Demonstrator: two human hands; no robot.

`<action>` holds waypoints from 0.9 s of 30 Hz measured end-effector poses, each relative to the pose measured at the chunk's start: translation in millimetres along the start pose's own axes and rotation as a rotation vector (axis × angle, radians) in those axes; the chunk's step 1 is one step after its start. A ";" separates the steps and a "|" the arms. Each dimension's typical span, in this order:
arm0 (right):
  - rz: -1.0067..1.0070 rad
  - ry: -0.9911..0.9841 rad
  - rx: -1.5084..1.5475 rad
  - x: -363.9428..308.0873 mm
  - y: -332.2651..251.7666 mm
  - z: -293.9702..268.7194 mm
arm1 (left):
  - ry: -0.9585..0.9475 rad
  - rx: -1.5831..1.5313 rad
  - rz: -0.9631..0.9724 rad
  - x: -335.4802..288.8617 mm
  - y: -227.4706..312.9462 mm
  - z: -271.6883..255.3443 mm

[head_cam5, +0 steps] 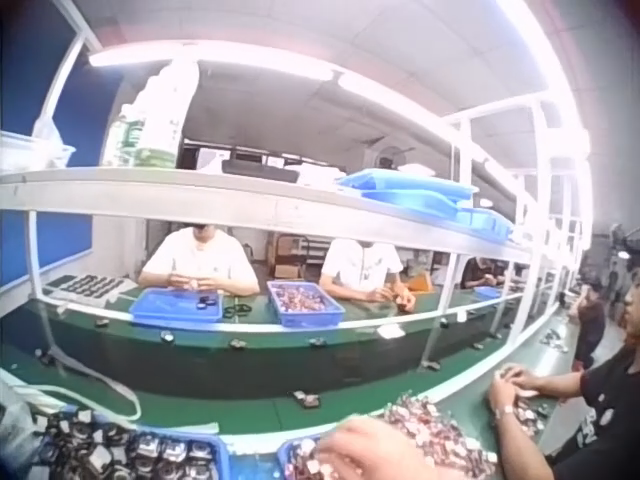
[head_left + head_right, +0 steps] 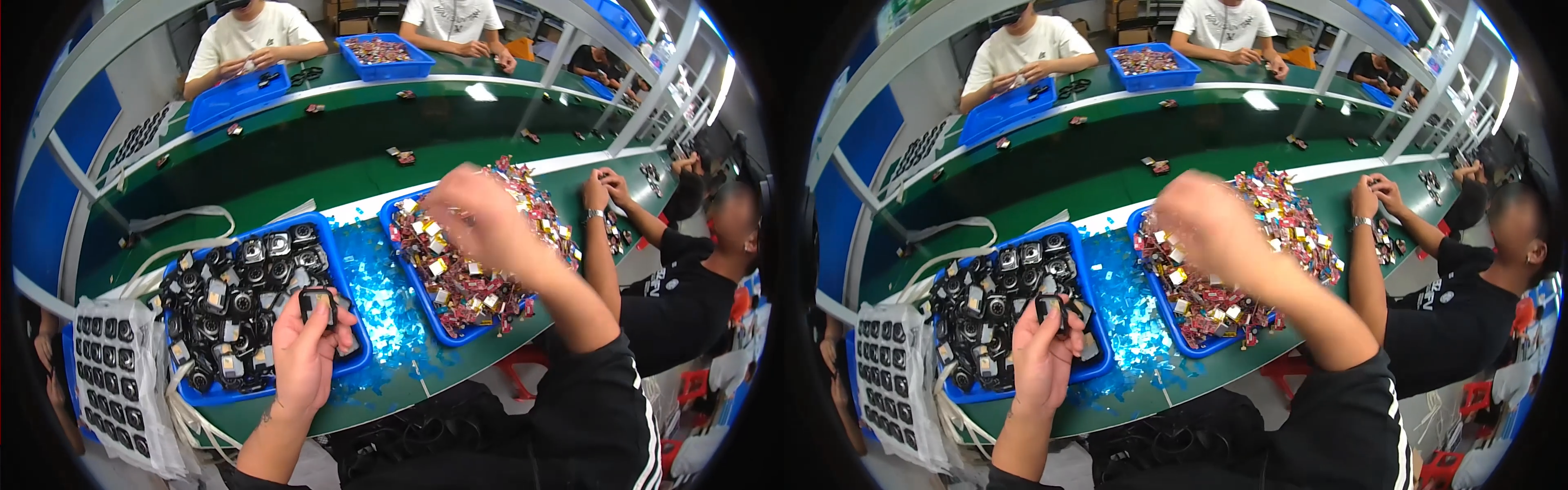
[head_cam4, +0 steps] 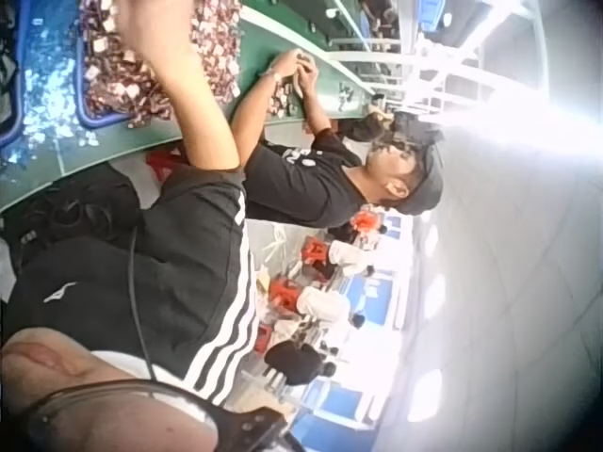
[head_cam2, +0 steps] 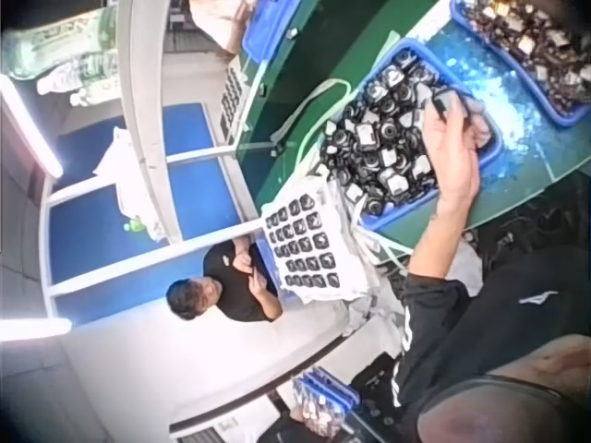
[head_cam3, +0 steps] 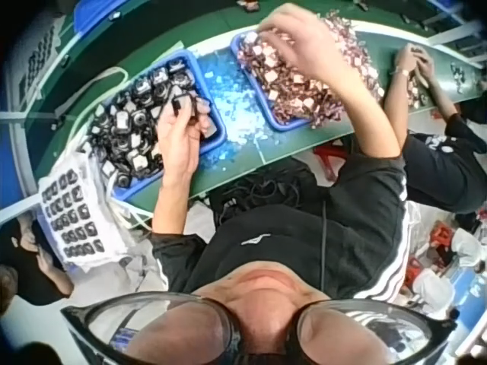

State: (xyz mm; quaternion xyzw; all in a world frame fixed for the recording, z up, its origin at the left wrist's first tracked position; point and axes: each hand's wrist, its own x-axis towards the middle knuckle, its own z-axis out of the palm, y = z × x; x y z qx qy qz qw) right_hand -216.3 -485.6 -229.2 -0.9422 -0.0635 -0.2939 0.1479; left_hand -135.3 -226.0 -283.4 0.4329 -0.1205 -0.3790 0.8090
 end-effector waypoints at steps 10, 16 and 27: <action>0.422 -0.288 0.051 -13.0 75.5 -25.5 | -0.025 0.048 -0.033 -6.0 7.7 8.0; 0.669 0.146 0.573 -43.3 50.0 -55.0 | -0.088 0.057 -0.015 -3.5 11.6 3.6; 0.678 -0.140 1.032 -41.1 -75.0 11.0 | -0.214 0.810 0.318 -2.2 5.6 16.3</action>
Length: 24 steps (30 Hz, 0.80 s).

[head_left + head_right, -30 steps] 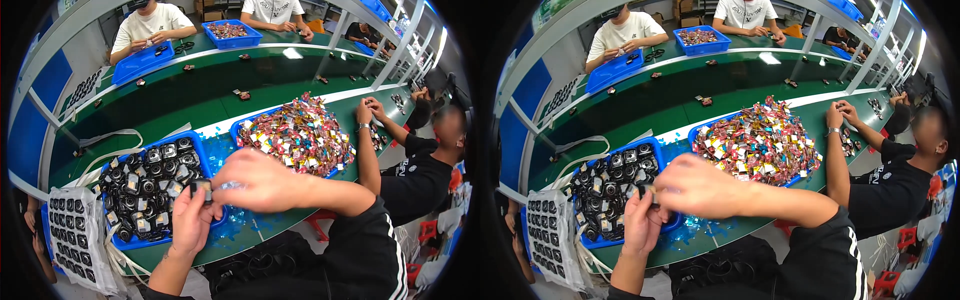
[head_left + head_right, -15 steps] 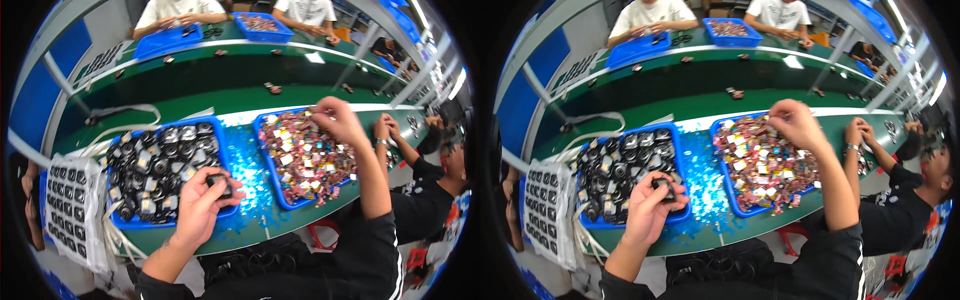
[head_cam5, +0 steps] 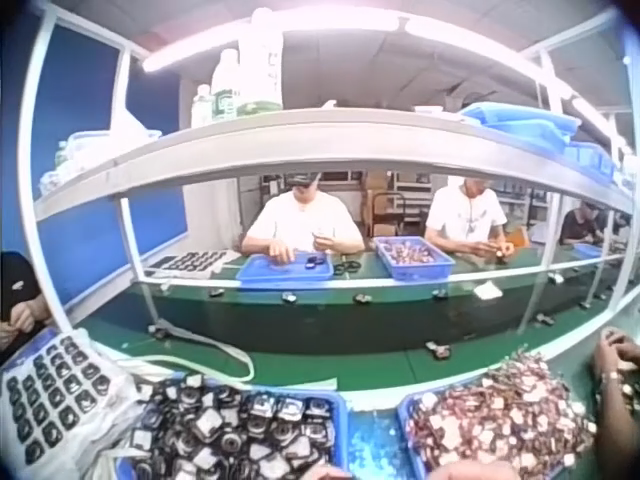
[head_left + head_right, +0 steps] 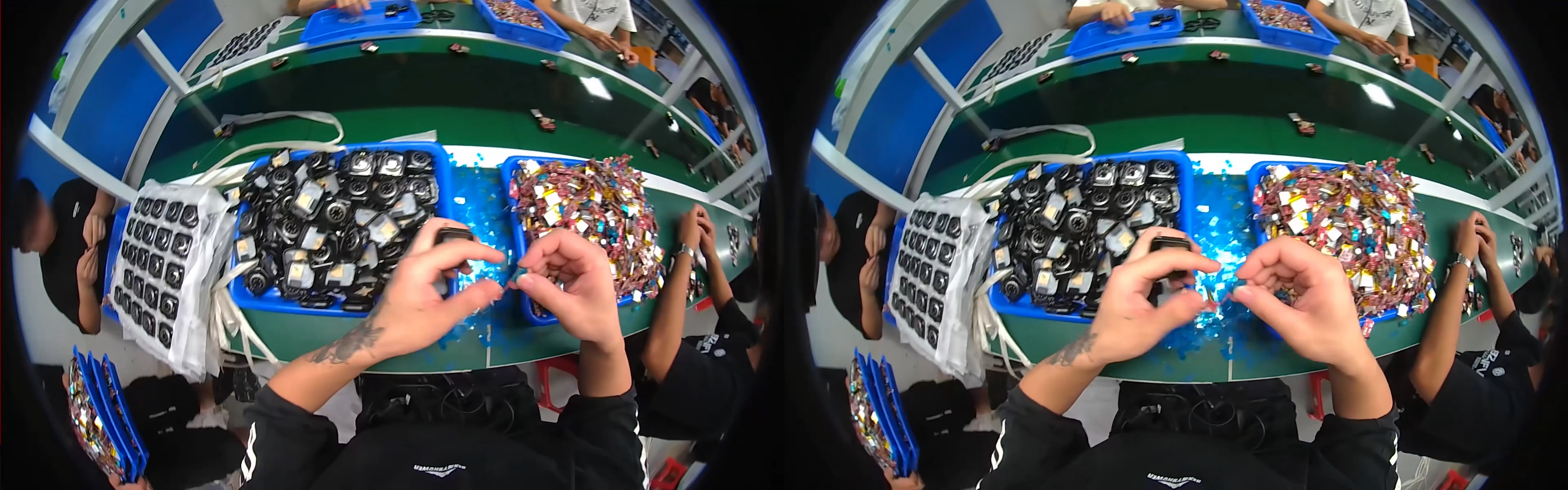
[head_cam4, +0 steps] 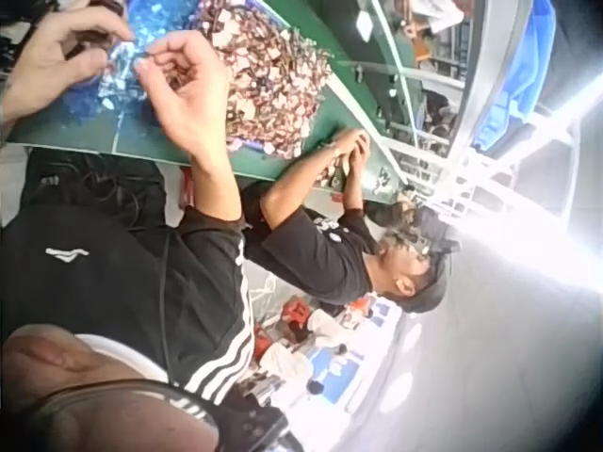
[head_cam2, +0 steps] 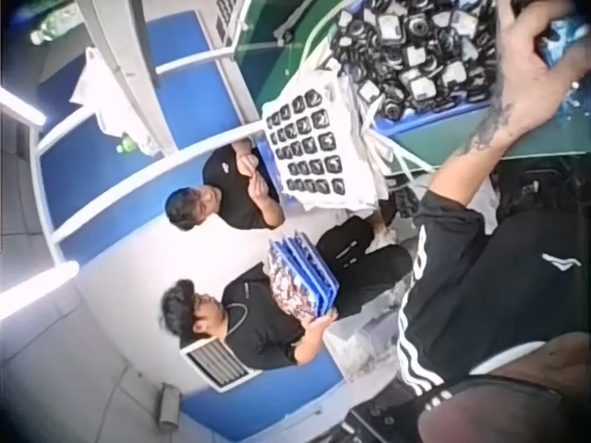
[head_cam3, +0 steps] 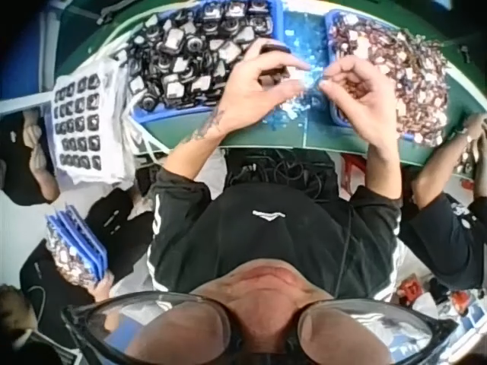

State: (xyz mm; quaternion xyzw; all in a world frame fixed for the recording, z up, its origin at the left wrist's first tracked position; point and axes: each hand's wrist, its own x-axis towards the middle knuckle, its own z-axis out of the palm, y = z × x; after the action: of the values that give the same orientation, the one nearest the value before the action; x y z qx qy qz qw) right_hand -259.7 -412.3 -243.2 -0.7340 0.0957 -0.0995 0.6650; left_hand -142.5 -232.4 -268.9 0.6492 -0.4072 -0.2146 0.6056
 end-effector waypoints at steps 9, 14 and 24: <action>-0.133 -0.033 -0.104 5.8 10.6 17.2 | 0.094 0.214 0.143 -2.9 -7.3 0.7; -0.110 0.023 -0.153 5.2 10.2 18.6 | 0.138 0.196 0.082 -5.0 -3.9 5.4; -0.794 0.278 -0.819 15.7 21.2 32.9 | 0.197 0.110 0.081 -4.0 -14.6 5.7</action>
State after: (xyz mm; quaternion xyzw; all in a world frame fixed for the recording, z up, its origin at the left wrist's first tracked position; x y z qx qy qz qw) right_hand -235.8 -387.2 -267.2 -0.8909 -0.0694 -0.3913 0.2202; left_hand -145.3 -233.6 -284.8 0.6824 -0.3828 -0.1027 0.6142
